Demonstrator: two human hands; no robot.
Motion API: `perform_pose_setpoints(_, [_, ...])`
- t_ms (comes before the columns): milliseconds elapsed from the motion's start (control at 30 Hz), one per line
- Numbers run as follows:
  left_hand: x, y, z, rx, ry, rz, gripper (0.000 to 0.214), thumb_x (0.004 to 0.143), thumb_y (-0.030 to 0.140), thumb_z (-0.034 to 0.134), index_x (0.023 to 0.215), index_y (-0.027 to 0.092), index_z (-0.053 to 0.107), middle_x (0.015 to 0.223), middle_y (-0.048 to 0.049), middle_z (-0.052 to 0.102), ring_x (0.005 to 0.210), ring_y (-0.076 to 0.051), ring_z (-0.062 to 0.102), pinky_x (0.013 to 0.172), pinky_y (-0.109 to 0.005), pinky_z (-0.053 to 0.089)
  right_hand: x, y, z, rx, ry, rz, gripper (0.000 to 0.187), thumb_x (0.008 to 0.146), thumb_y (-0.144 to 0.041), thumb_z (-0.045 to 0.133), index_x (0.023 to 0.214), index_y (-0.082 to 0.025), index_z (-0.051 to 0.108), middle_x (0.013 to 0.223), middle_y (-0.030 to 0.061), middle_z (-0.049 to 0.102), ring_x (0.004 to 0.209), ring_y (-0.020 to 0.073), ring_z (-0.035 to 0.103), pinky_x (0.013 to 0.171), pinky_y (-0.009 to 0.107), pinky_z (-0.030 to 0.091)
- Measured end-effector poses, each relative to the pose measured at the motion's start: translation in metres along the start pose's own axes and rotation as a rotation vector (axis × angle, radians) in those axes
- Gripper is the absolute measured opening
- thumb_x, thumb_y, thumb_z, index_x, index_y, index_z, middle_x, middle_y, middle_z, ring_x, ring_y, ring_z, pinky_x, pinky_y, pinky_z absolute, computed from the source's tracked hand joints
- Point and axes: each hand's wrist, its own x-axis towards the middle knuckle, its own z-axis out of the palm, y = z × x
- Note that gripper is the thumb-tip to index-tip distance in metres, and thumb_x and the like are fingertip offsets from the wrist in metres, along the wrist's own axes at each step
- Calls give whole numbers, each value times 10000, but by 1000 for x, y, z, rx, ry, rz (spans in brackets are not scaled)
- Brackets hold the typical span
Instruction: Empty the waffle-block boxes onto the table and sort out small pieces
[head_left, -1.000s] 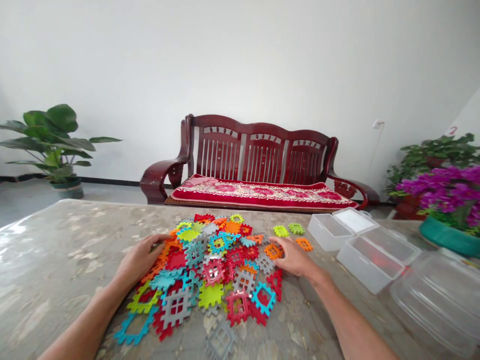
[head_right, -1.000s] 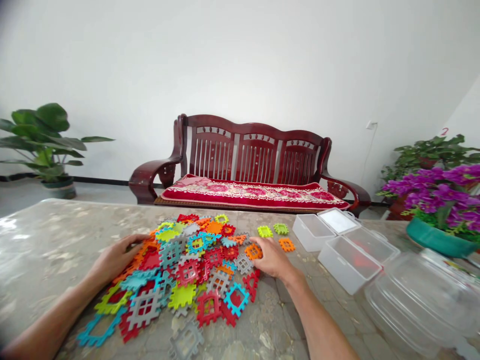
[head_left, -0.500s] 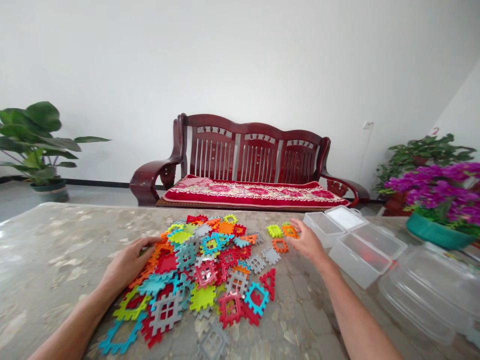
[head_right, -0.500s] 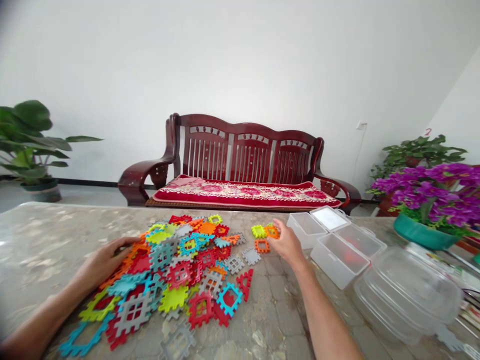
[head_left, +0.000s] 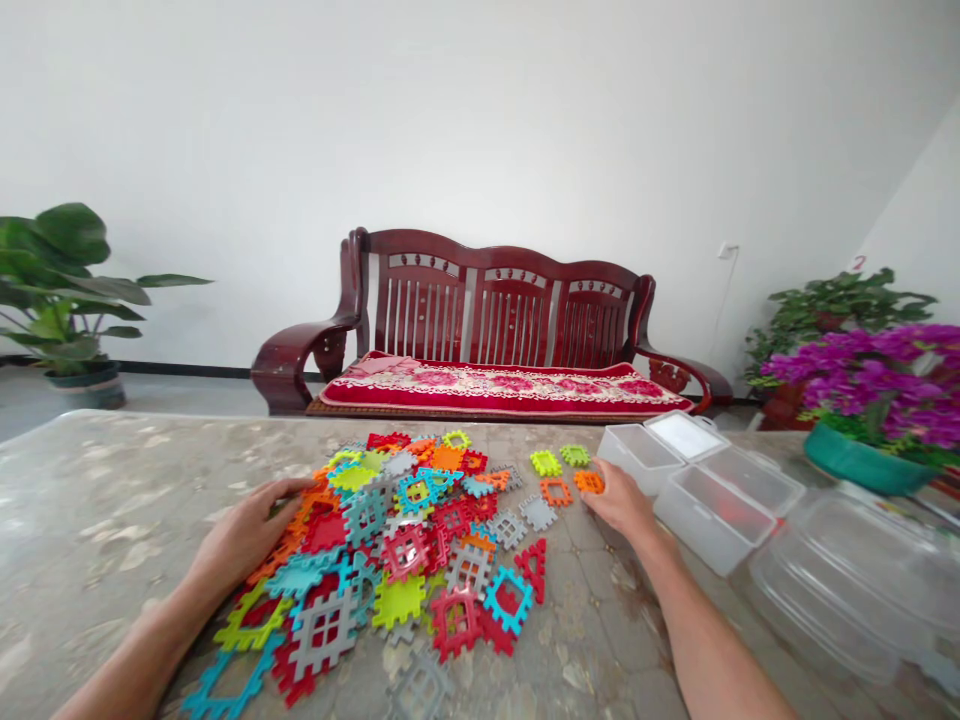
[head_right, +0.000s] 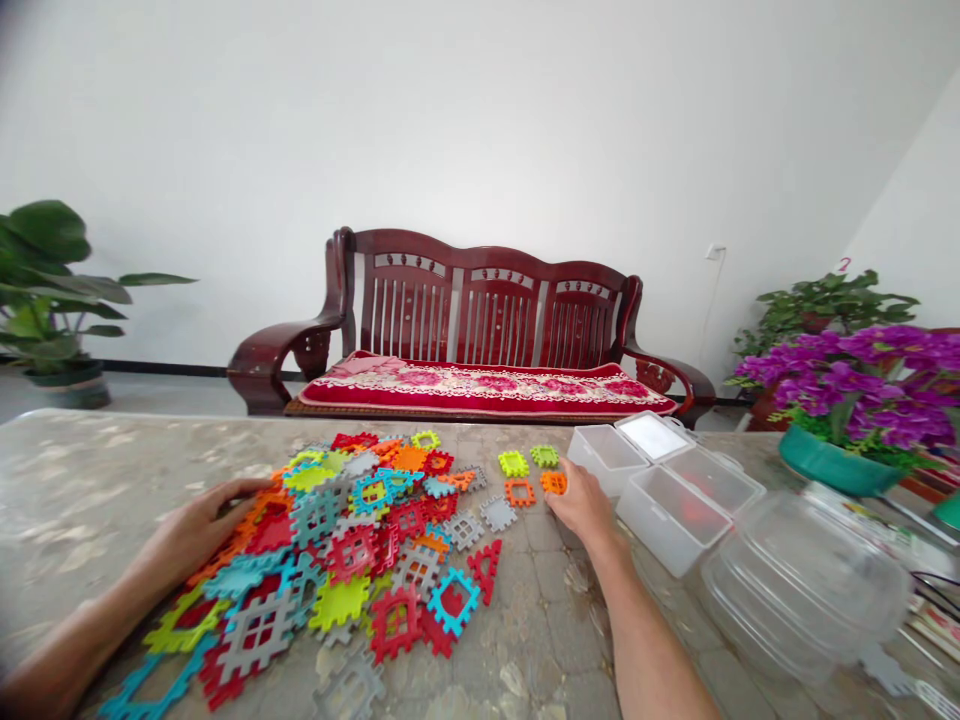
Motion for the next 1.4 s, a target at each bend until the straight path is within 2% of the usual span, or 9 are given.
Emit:
perform_pose_setpoints(200, [-1,-6,2,13,-34,63,385,821,423,503,1103,261,709,1130,0,744,1062,-270,678,979,-374,505,0,-1,2,0,-5,-36,520,774,-206,565,1293,-198,595,1227,126,678,1180,282,607,984,383,451])
perform_pose_setpoints(433, [-4,4,-3,26,-20,67,337,806,377,525,1056,265,720,1080,12,761,1014,-240,701,919,-298,525,-5,-20,-7,-120,49,-90,471,759,-171,555,1216,-223,659,1229,112,678,1123,300,612,997,422,438])
perform_pose_setpoints(567, [-10,14,-7,28,-39,73,406,819,432,456,1082,261,714,1139,-22,748,1049,-235,686,960,-319,505,-11,-43,-2,32,108,-227,331,798,-196,522,1070,-230,708,1174,78,703,1128,259,608,1027,388,428])
perform_pose_setpoints(667, [-12,15,-7,25,-43,61,413,817,433,448,1084,258,710,1151,-23,743,1071,-236,674,975,-324,492,-19,-65,4,181,91,-324,271,826,-243,514,1004,-217,717,1100,80,724,1094,250,623,1019,390,437])
perform_pose_setpoints(900, [-9,8,-3,2,-45,106,423,837,445,423,1081,265,718,1161,-20,733,1077,-237,666,989,-340,480,-44,-120,8,360,-44,-447,193,841,-246,571,957,-237,724,1032,53,741,1009,238,647,945,396,455])
perform_pose_setpoints(1067, [-8,11,-4,-18,-54,133,501,882,531,375,1144,247,693,1219,-47,711,1150,-254,638,1039,-376,453,-56,-145,-3,324,-185,-559,126,807,-207,633,872,-254,730,936,17,739,947,213,622,911,372,441])
perform_pose_setpoints(1133, [-8,12,-5,-19,-65,149,529,895,547,351,1171,244,685,1243,-54,701,1176,-254,625,1056,-377,441,-59,-149,-10,261,-250,-601,191,764,-196,670,929,-261,739,984,13,730,974,218,599,931,378,426])
perform_pose_setpoints(1267, [-9,14,-6,-12,-73,167,544,905,558,332,1133,239,709,1231,-59,700,1170,-258,625,1060,-380,438,-61,-153,-20,156,-396,-642,437,712,-252,726,1148,-266,709,1152,41,672,1069,250,549,968,402,410])
perform_pose_setpoints(1400, [-9,13,-4,-19,-69,176,509,901,546,366,1097,243,725,1200,-58,707,1130,-257,639,1046,-384,447,-63,-156,-25,118,-480,-656,448,717,-276,720,1164,-254,703,1209,55,628,1096,254,529,983,395,406])
